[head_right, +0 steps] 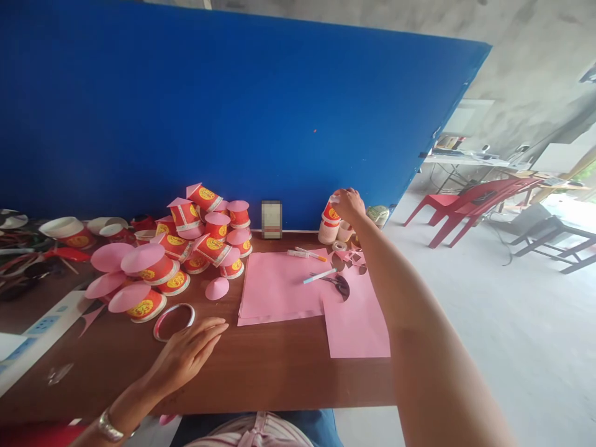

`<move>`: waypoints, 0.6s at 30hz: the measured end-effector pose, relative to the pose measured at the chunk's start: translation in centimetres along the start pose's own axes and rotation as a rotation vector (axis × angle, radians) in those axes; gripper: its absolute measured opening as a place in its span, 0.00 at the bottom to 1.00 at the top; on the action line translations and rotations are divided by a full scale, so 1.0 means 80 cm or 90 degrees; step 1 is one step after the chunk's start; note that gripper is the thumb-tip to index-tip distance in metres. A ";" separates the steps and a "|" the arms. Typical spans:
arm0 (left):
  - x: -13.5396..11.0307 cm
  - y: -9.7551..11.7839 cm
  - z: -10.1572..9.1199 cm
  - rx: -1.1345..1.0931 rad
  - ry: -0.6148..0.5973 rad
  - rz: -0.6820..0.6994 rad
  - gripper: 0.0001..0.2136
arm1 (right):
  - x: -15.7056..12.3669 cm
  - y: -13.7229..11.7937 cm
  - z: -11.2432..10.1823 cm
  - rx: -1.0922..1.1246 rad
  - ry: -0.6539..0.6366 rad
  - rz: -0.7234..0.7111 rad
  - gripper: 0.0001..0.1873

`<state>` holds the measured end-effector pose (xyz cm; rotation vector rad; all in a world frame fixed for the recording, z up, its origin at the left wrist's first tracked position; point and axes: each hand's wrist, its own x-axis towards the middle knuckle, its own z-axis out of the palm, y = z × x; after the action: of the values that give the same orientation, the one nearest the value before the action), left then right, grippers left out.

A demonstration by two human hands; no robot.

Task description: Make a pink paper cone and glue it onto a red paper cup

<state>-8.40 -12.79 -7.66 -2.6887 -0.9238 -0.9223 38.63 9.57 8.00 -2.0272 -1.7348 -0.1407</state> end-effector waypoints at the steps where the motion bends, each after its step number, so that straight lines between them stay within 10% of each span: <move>1: 0.002 0.001 0.000 -0.008 -0.002 -0.005 0.15 | 0.000 -0.001 -0.005 0.004 0.010 -0.001 0.20; 10: 0.032 -0.007 0.006 -0.137 0.011 -0.087 0.15 | -0.021 -0.017 -0.066 0.169 0.180 -0.126 0.22; 18: 0.125 -0.003 0.065 -0.385 0.011 -0.297 0.40 | -0.190 -0.098 0.057 0.459 -0.098 -0.198 0.17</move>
<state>0.34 -5.84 -5.85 -2.9733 -1.5158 -1.5265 27.13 -1.65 0.54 -1.2698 -1.8279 0.4886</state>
